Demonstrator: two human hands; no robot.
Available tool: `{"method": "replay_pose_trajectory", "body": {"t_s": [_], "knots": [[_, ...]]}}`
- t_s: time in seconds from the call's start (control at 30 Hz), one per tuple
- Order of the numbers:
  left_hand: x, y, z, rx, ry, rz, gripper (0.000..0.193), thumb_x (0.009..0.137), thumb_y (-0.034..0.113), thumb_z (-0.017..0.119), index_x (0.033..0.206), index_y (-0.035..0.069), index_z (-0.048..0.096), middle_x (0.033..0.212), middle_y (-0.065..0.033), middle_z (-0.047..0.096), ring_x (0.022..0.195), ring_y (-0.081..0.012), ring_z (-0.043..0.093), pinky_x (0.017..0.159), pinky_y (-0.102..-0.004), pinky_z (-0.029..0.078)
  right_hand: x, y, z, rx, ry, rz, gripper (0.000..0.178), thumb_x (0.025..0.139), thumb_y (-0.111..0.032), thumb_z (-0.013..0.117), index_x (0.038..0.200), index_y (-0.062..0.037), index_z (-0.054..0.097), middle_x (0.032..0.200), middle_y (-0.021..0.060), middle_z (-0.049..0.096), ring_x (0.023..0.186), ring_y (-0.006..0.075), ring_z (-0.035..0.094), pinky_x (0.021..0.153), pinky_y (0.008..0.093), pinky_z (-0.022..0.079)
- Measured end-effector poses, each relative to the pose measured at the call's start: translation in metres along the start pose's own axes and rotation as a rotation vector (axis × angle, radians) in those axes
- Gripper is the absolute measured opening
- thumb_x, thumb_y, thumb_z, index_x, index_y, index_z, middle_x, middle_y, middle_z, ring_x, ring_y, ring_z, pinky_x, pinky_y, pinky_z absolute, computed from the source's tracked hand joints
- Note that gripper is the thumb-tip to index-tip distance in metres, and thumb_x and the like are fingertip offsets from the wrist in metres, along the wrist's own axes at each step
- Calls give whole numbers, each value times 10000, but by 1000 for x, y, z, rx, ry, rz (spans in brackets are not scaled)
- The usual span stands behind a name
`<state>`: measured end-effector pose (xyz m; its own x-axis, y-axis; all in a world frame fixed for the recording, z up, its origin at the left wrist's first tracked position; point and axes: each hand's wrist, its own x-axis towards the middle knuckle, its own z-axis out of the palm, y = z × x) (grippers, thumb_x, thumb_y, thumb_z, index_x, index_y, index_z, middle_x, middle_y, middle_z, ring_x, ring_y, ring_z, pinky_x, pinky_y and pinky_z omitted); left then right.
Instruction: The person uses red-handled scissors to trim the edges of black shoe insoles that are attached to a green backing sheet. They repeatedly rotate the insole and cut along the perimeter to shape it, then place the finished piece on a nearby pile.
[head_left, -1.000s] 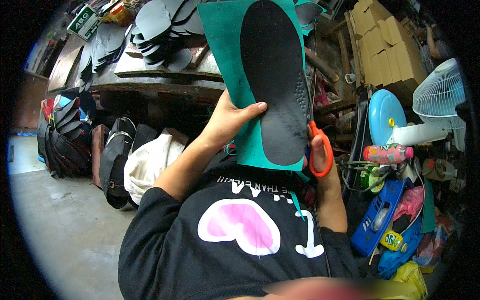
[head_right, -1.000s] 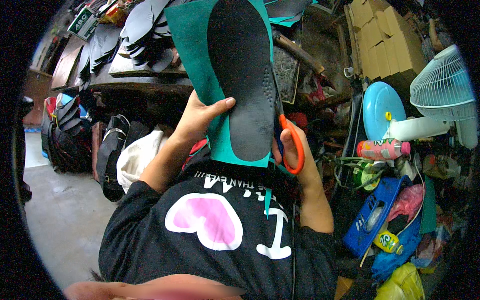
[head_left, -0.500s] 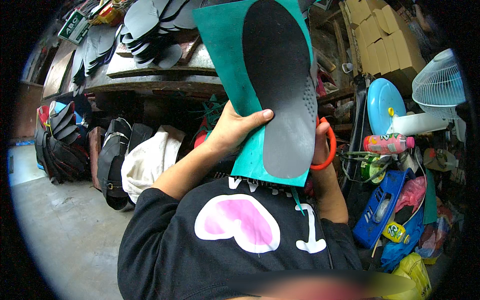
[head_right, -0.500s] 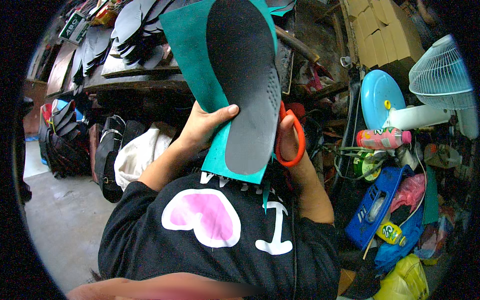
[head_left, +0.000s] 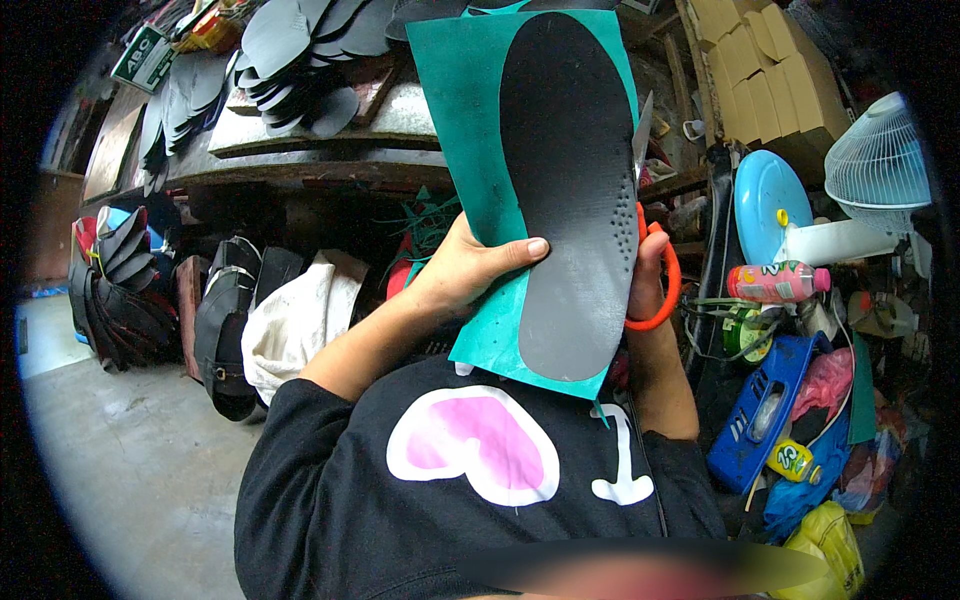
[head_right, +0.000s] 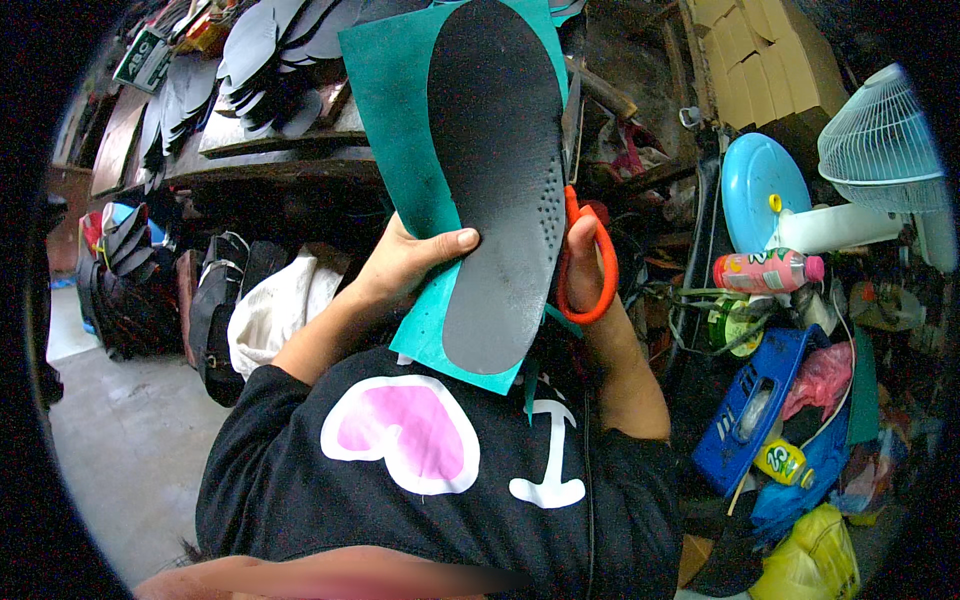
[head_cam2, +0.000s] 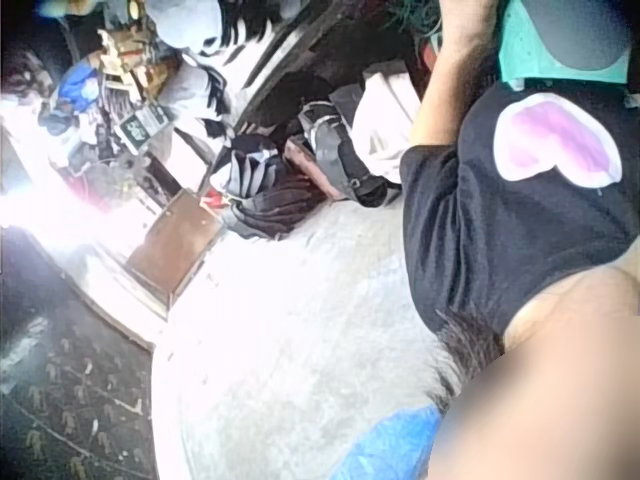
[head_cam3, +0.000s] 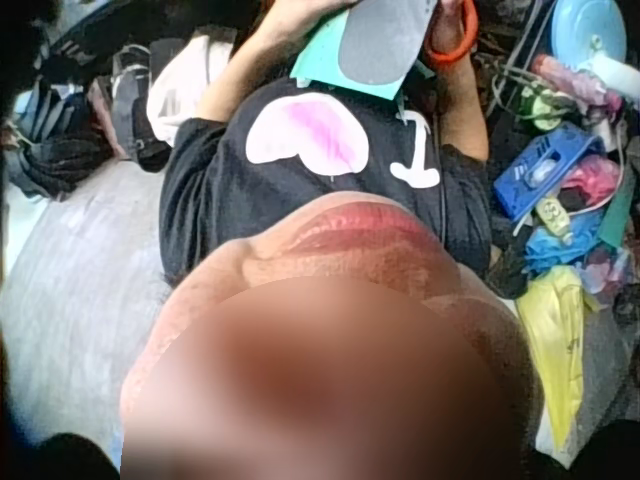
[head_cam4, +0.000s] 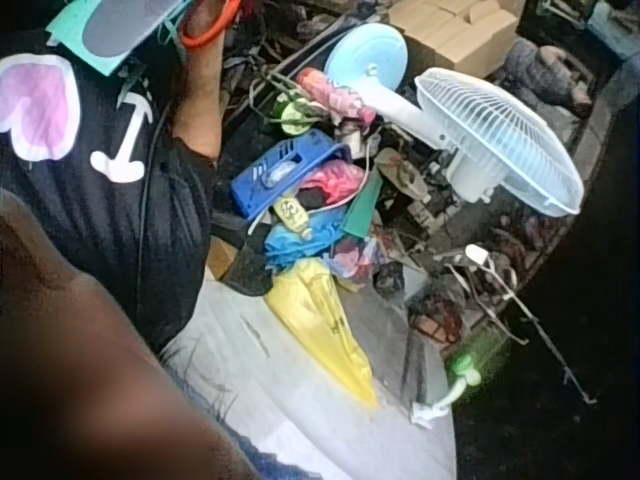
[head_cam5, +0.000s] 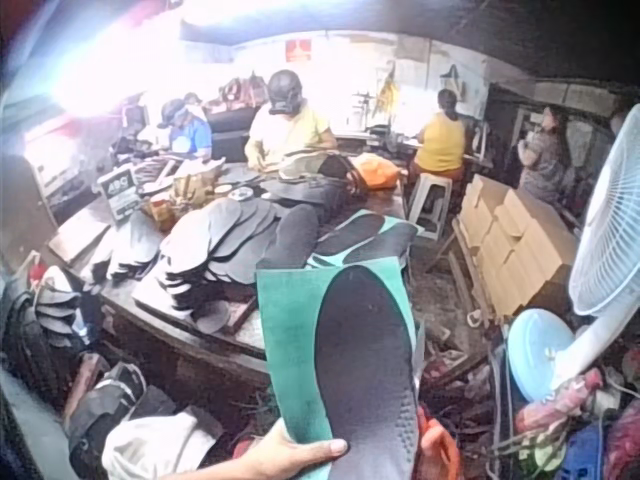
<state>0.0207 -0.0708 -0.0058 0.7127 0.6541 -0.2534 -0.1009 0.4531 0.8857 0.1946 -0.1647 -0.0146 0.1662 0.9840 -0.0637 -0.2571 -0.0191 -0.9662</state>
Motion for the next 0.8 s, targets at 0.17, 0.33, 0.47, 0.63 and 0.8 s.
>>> {"method": "replay_pose_trajectory", "body": {"t_s": [0.17,0.33,0.47,0.63,0.8], "knots": [[-1,0,-3,-49,20,-12,408,783,156,746,1078,-10,519,897,-82,620,818,-164,628,719,-301,527,-9,-3,-6,-93,41,10,969,792,-800,288,1317,6,406,1211,146,549,1068,221,571,892,350,469],[0,6,-18,42,-23,-35,420,755,134,761,1085,-8,544,906,-69,628,822,-153,623,735,-293,514,-3,-3,-13,-95,32,109,936,817,-779,272,1277,21,430,1099,126,563,955,208,559,796,329,452],[0,11,-21,95,-66,-41,459,723,133,783,1105,-4,567,931,-53,631,829,-146,608,757,-290,496,2,4,-3,-95,304,-111,912,796,-800,273,1154,10,489,551,14,530,418,115,454,399,236,369],[-1,23,-30,188,-64,-59,433,751,112,752,1124,-20,575,987,-100,653,859,-157,624,794,-310,505,-9,-14,-18,-172,-7,116,1004,764,-832,257,1190,52,471,465,-25,431,389,86,413,385,214,368],[2,25,-39,282,-143,-73,480,732,119,769,1139,-20,557,976,-72,626,870,-141,586,793,-289,488,1,-7,-14,-116,112,1,883,780,-823,224,945,-9,523,468,-1,433,388,106,422,399,224,352]]}}
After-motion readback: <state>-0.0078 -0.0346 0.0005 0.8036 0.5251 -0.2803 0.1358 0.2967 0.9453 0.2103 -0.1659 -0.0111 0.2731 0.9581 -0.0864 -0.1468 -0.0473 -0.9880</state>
